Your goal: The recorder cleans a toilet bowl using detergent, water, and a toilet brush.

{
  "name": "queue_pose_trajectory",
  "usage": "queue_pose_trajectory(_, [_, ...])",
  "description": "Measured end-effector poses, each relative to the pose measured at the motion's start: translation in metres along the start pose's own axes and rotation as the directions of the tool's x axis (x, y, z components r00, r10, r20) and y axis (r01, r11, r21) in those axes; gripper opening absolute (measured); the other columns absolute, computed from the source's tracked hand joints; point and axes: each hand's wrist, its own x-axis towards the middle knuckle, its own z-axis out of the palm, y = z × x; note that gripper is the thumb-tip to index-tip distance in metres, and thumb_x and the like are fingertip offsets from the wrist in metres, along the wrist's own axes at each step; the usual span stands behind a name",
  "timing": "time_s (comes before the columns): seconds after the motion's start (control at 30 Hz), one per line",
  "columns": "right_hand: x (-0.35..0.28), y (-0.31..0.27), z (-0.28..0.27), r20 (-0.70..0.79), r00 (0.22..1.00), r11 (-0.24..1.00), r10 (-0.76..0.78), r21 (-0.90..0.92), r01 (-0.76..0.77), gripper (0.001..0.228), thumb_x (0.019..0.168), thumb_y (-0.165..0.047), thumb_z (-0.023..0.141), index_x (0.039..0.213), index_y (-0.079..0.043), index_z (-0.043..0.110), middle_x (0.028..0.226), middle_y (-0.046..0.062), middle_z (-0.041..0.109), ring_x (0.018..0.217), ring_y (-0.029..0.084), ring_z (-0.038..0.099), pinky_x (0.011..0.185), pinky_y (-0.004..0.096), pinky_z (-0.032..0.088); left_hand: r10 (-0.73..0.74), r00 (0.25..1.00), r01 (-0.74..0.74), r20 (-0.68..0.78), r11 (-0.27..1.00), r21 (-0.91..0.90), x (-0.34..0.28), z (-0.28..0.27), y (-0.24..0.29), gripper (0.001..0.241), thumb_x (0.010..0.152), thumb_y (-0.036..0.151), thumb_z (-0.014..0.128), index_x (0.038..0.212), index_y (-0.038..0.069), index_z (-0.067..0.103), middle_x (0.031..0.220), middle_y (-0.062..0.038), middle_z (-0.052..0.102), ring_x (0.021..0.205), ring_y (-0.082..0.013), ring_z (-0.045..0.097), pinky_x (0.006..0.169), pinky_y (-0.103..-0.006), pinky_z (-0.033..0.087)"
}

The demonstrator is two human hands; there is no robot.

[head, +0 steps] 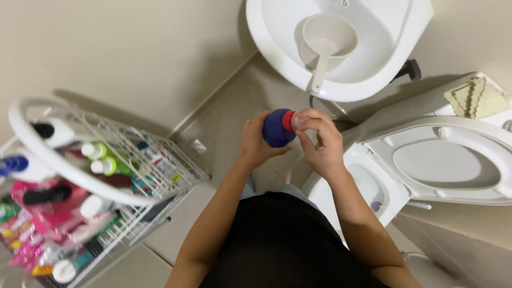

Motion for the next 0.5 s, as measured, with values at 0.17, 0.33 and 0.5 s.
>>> queue_pose_trajectory(0.17, [0.031, 0.000, 0.021, -0.112, 0.991, 0.970, 0.072, 0.241, -0.043, 0.034, 0.089, 0.016, 0.065, 0.118, 0.002, 0.053, 0.126, 0.019, 0.059, 0.126, 0.033, 0.059, 0.108, 0.045, 0.047, 0.092, 0.992, -0.095, 0.086, 0.995, 0.035, 0.043, -0.029, 0.007, 0.111, 0.042, 0.047, 0.101, 0.137, 0.013, 0.055, 0.126, -0.012, 0.067, 0.115, -0.0359, 0.060, 0.105, -0.0465, 0.048])
queue_pose_trajectory(0.33, [0.048, 0.016, 0.024, -0.182, 0.933, 0.950, 0.310, 0.088, -0.299, 0.072, 0.090, -0.010, 0.081, 0.147, -0.005, 0.038, 0.144, 0.013, 0.041, 0.121, 0.025, 0.054, 0.101, 0.039, 0.051, 0.301, 0.947, -0.312, 0.113, 0.946, 0.090, 0.079, -0.032, -0.011, 0.110, 0.046, 0.056, 0.099, 0.134, 0.009, 0.054, 0.122, -0.013, 0.069, 0.111, -0.0325, 0.066, 0.099, -0.0423, 0.047])
queue_pose_trajectory(0.5, [0.073, 0.033, 0.011, -0.080, 0.934, 0.917, 0.349, -0.178, -0.358, 0.041, 0.089, -0.010, 0.083, 0.126, -0.002, 0.066, 0.100, 0.019, 0.064, 0.069, 0.029, 0.064, 0.058, 0.035, 0.056, 0.285, 0.947, -0.304, 0.149, 0.944, 0.131, 0.112, -0.032, -0.010, 0.109, 0.048, 0.061, 0.096, 0.134, 0.011, 0.052, 0.120, -0.011, 0.071, 0.109, -0.0299, 0.070, 0.097, -0.0423, 0.048])
